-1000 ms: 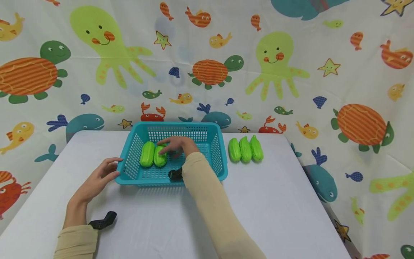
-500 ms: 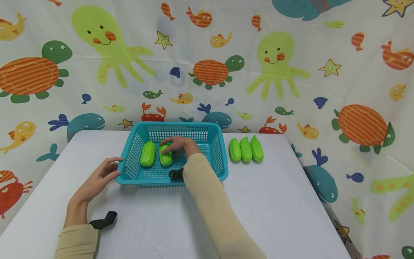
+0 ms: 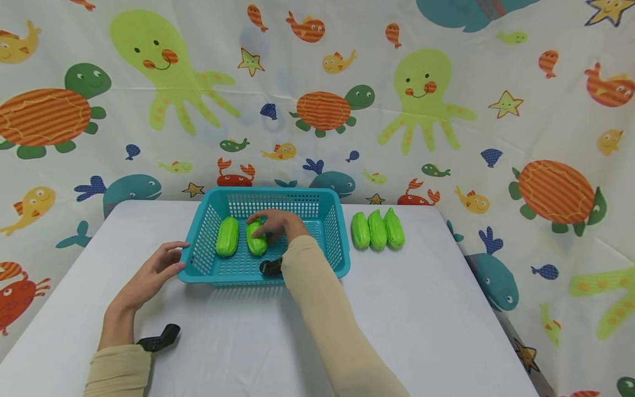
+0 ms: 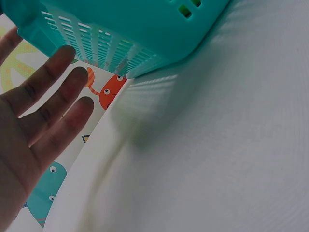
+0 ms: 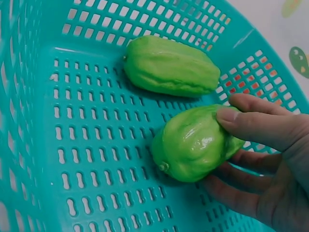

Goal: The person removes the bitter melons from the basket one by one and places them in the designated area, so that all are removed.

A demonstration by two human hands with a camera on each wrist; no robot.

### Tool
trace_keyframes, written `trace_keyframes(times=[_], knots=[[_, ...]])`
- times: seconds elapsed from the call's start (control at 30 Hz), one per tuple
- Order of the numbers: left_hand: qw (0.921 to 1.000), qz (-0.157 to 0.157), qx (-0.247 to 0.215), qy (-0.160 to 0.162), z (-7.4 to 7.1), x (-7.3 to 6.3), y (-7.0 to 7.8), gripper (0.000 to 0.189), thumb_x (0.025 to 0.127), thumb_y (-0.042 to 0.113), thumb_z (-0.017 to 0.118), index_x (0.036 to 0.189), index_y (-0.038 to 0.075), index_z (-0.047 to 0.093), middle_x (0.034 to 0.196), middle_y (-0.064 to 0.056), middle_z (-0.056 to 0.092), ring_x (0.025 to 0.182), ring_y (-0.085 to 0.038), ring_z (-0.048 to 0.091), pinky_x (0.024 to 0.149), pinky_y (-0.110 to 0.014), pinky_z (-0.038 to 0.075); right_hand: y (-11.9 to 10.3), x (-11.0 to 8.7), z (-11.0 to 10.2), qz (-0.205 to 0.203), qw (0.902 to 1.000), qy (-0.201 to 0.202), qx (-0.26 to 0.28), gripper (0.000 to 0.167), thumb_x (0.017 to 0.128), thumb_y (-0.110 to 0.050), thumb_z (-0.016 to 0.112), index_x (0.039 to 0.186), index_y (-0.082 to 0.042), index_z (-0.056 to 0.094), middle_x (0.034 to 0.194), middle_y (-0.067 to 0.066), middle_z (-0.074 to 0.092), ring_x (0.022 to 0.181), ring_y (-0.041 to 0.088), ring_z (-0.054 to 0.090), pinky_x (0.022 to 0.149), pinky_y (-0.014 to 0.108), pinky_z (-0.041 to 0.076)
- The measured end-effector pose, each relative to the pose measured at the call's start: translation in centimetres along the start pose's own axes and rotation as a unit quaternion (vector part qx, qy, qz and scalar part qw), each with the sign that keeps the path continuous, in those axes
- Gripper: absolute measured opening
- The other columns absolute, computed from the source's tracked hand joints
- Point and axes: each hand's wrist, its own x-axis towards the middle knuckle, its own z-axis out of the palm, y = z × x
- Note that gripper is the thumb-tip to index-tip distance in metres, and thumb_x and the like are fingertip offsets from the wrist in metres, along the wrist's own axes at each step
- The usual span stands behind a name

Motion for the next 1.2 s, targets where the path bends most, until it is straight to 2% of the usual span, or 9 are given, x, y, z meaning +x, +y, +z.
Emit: trace_keyframes(times=[0.27, 0.57, 0.97, 1.2], knots=[[1.0, -0.001, 0.0, -0.002, 0.0, 0.0, 0.0, 0.052, 0.101, 0.03, 0.054, 0.145, 0.012, 0.035, 0.141, -0.029, 0.041, 0.13, -0.053, 0.037, 0.099, -0.072, 0.035, 0.1, -0.2, -0.1, 0.001, 0.9997, -0.02, -0.014, 0.05, 0.097, -0.01, 0.06, 0.145, -0.016, 0.048, 0.155, 0.009, 0.033, 0.138, 0.029, 0.038, 0.096, 0.04, 0.051], [1.0, -0.003, 0.0, -0.003, 0.0, 0.0, 0.0, 0.052, 0.101, 0.031, 0.054, 0.145, 0.012, 0.035, 0.142, -0.029, 0.041, 0.131, -0.053, 0.036, 0.099, -0.072, 0.034, 0.4, -0.2, -0.3, 0.019, 0.9997, 0.011, -0.012, 0.047, 0.093, -0.019, 0.068, 0.138, -0.019, 0.055, 0.154, 0.008, 0.033, 0.136, 0.03, 0.04, 0.091, 0.041, 0.054], [1.0, -0.002, -0.005, -0.007, 0.0, 0.1, 0.0, 0.051, 0.101, 0.03, 0.054, 0.145, 0.012, 0.034, 0.141, -0.029, 0.041, 0.131, -0.052, 0.036, 0.099, -0.072, 0.034, 0.6, -1.0, -0.9, -0.008, 0.9993, 0.003, -0.038, 0.041, 0.097, -0.016, 0.061, 0.138, -0.016, 0.055, 0.151, 0.011, 0.035, 0.131, 0.03, 0.045, 0.095, 0.045, 0.052], [1.0, 0.0, -0.003, -0.005, 0.0, 0.1, 0.0, 0.051, 0.101, 0.029, 0.054, 0.145, 0.013, 0.034, 0.142, -0.028, 0.041, 0.131, -0.052, 0.036, 0.099, -0.072, 0.034, 0.2, -1.4, -1.3, -0.027, 0.9988, 0.008, -0.04, 0.04, 0.099, -0.018, 0.059, 0.139, -0.016, 0.055, 0.149, 0.01, 0.04, 0.135, 0.031, 0.042, 0.099, 0.048, 0.048]])
